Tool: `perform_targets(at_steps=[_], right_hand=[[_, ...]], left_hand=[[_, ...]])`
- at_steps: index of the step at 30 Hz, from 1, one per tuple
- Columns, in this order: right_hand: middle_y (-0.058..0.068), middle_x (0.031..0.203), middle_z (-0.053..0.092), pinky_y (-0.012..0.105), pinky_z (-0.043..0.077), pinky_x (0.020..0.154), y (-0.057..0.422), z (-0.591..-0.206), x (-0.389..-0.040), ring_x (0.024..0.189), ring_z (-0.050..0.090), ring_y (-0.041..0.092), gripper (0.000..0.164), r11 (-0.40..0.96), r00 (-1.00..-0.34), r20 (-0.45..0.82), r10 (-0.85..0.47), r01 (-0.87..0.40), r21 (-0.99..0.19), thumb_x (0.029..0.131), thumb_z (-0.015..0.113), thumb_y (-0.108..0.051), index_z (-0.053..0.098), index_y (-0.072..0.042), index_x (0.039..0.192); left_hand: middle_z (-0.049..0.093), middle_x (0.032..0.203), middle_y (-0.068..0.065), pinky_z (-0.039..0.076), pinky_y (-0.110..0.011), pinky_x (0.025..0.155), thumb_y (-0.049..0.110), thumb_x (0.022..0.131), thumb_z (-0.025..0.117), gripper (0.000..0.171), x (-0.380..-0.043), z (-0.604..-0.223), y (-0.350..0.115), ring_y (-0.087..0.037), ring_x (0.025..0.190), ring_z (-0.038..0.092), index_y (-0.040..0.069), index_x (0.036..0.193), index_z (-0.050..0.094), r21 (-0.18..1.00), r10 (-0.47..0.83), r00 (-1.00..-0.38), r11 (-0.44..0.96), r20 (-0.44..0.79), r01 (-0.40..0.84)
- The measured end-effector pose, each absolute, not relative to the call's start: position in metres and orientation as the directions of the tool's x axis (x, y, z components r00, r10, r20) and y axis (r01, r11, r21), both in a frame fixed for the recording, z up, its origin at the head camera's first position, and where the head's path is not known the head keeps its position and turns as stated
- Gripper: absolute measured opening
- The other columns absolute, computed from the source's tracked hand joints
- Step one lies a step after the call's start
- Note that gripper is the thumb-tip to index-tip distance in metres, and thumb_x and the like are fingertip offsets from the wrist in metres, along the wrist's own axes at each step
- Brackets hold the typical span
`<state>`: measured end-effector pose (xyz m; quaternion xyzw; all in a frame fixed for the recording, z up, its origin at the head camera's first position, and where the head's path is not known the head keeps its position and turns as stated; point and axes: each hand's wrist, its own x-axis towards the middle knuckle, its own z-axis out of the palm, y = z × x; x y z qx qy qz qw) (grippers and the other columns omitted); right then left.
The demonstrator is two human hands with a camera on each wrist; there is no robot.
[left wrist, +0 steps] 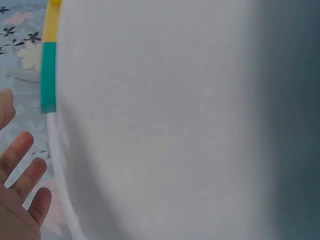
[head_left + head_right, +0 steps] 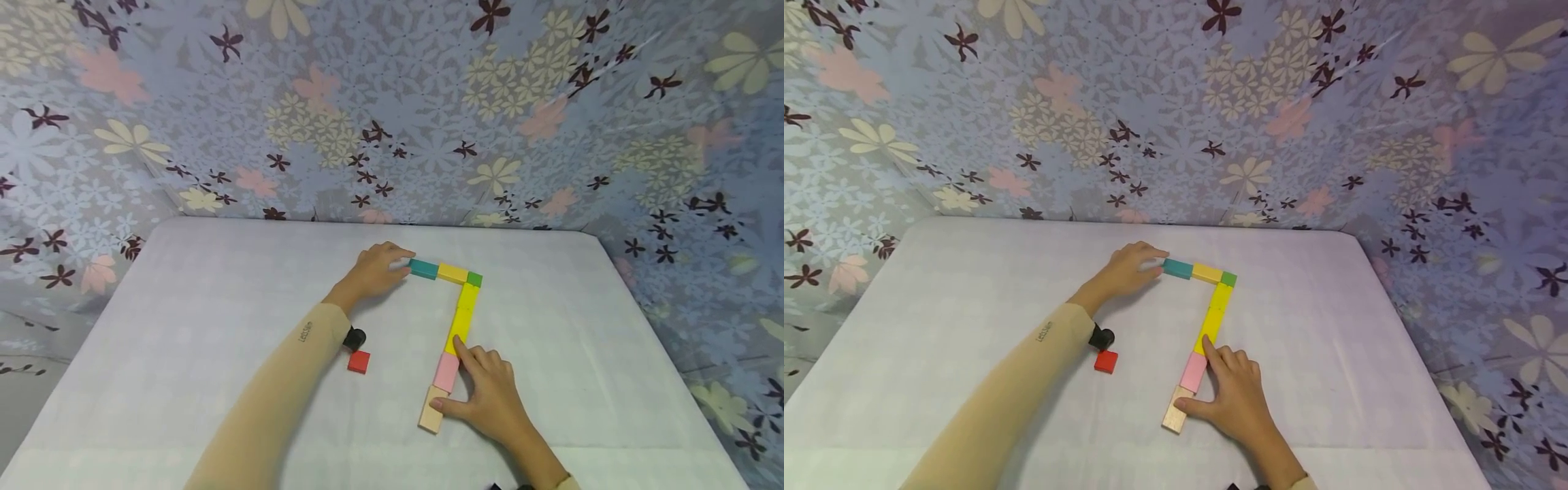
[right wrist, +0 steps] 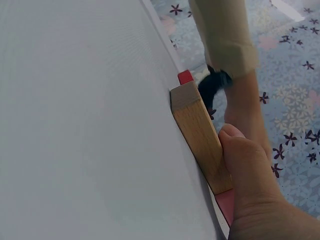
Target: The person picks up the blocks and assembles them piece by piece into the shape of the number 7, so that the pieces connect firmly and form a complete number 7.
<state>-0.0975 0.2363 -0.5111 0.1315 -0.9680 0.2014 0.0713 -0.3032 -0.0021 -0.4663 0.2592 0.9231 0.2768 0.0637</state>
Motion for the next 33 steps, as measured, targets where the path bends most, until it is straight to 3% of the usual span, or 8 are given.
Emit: perform_targets(at_steps=[4,12,16,24,33], right_hand=[[-0.008,0.104,0.054,0.040,0.031,0.087,0.239,-0.512,-0.096,0.094,0.039,0.011,0.110,0.886,-0.954,0.198,-0.223,-0.283,-0.368,0.066,0.073,-0.077,0.043,-0.015,0.151],[-0.007,0.103,0.054,0.040,0.031,0.087,0.240,-0.512,-0.096,0.093,0.039,0.012,0.109,0.886,-0.956,0.195,-0.221,-0.280,-0.370,0.066,0.075,-0.075,0.042,-0.015,0.152],[-0.006,0.104,0.055,0.041,0.031,0.087,0.238,-0.512,-0.096,0.093,0.040,0.013,0.110,0.886,-0.957,0.187,-0.223,-0.279,-0.371,0.066,0.074,-0.075,0.042,-0.015,0.152],[-0.005,0.107,0.056,0.041,0.031,0.087,0.237,-0.513,-0.098,0.092,0.039,0.013,0.110,0.887,-0.956,0.190,-0.225,-0.282,-0.366,0.065,0.076,-0.074,0.042,-0.014,0.151],[-0.005,0.108,0.056,0.040,0.030,0.086,0.234,-0.516,-0.098,0.093,0.039,0.013,0.109,0.884,-0.955,0.189,-0.230,-0.287,-0.370,0.066,0.076,-0.074,0.042,-0.015,0.151]], left_hand=[[0.055,0.139,-0.005,0.035,-0.050,0.111,0.039,0.099,0.058,0.044,-0.292,-0.459,-0.018,-0.026,0.131,0.047,0.027,0.142,0.054,0.635,0.537,-0.843,0.639,0.036,0.434],[0.059,0.130,-0.012,0.046,-0.049,0.100,0.035,0.094,0.068,0.048,-0.253,-0.450,-0.041,-0.032,0.120,0.054,0.017,0.137,0.059,0.744,0.651,-0.755,0.465,0.079,0.479],[0.061,0.129,-0.005,0.046,-0.045,0.102,0.038,0.092,0.071,0.048,-0.226,-0.453,-0.052,-0.024,0.119,0.054,0.019,0.134,0.063,0.729,0.696,-0.717,0.478,0.025,0.490],[0.062,0.122,0.005,0.045,-0.036,0.099,0.038,0.082,0.081,0.051,-0.183,-0.460,-0.078,-0.013,0.112,0.052,0.025,0.129,0.066,0.627,0.701,-0.711,0.578,-0.053,0.522],[0.062,0.110,0.008,0.048,-0.030,0.093,0.019,0.083,0.080,0.040,-0.162,-0.465,-0.093,-0.011,0.106,0.052,0.023,0.121,0.069,0.536,0.705,-0.708,0.617,-0.051,0.576]])
